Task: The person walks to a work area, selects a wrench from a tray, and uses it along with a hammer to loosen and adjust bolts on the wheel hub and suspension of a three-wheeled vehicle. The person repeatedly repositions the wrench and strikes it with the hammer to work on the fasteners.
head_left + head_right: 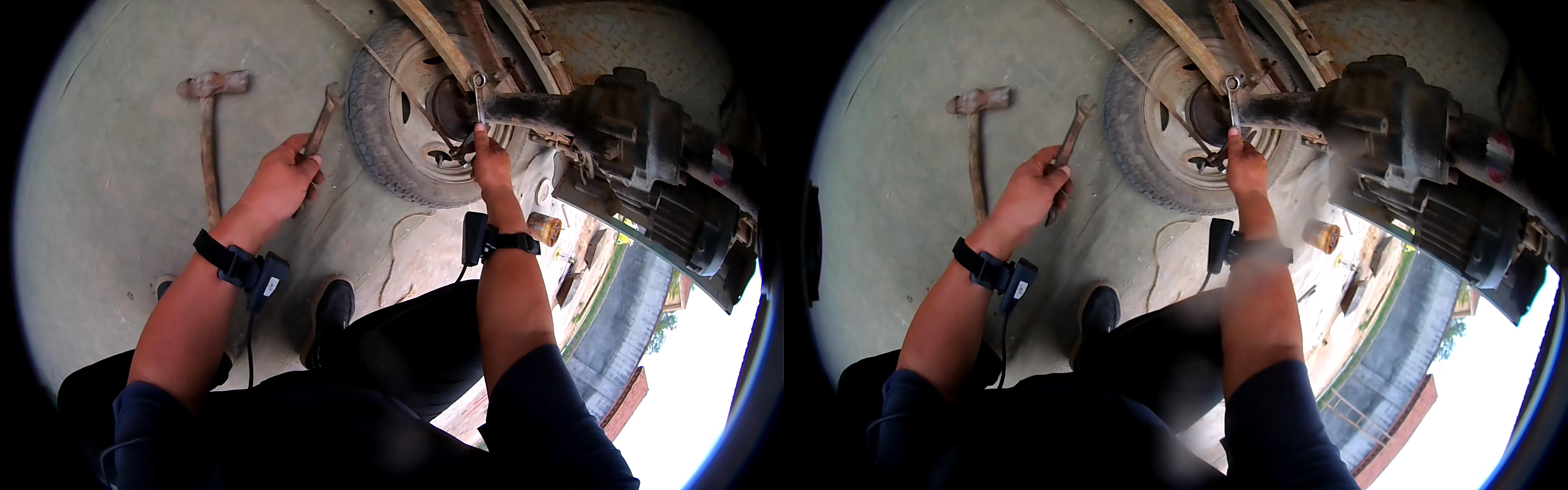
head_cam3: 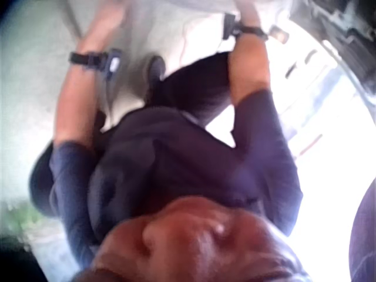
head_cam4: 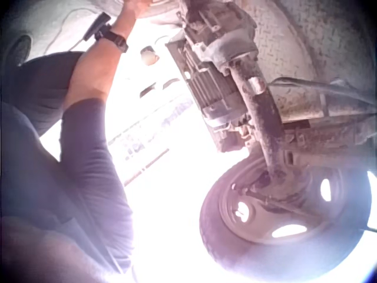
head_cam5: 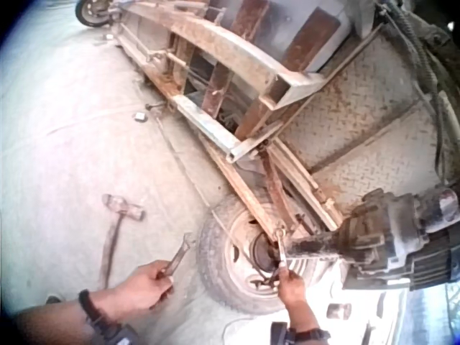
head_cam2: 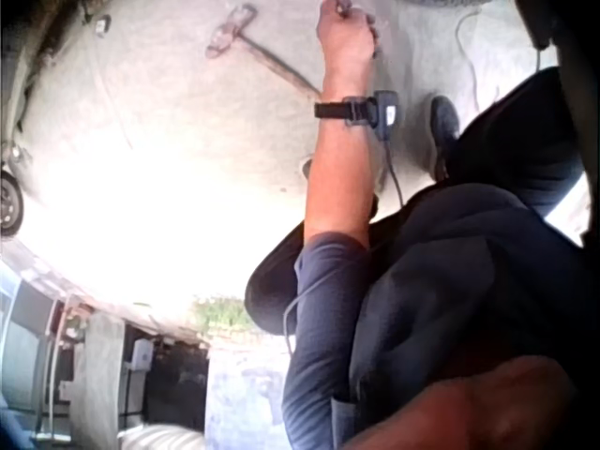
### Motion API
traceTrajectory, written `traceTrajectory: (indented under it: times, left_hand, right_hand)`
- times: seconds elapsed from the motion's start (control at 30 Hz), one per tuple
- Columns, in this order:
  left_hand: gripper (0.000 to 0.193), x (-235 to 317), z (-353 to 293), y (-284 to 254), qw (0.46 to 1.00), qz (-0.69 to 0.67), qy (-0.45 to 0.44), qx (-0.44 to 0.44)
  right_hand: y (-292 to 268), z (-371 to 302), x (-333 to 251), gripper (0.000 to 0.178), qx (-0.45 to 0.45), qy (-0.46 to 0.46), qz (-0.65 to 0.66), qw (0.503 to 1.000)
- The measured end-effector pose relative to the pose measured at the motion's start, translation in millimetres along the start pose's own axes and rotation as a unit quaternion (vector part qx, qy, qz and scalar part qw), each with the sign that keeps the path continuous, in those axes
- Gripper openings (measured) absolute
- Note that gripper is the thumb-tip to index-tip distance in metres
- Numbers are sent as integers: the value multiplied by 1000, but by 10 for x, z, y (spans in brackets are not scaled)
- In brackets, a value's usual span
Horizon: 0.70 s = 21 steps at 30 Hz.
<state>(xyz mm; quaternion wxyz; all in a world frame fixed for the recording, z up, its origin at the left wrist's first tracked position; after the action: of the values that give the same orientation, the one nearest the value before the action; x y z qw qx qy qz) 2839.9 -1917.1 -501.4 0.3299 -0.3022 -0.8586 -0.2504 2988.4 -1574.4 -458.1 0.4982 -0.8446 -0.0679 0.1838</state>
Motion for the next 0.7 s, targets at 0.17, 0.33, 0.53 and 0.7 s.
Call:
traceTrajectory:
  times: [0.17,0.33,0.53,0.7]
  left_hand:
    - [39,-133,171,-605,971,111,101,188]
    - [40,102,18,-1121,893,288,100,332]
    - [39,-83,-225,-1973,766,476,19,433]
    - [42,-243,-590,-2187,734,526,-67,423]
  right_hand:
    - [-181,-399,-658,79,66,-59,-262,961]
    - [5,-780,-1508,41,183,-349,-127,911]
    - [1295,-736,-2176,66,-60,-497,-163,850]
    - [1850,-517,-2667,98,-121,-431,-289,846]
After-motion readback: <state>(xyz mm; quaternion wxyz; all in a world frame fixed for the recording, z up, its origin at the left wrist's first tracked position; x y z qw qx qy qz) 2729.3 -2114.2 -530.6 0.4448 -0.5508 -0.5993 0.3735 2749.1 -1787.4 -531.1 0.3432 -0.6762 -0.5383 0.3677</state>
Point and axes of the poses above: each hand's wrist, its own z-axis towards the middle knuckle, its own y-axis out of the palm, x = y × z, the point moved 2 cm from there along z, towards the middle knuckle, and after that the axes turned 2 degrees about z, right-handed, at the moved point
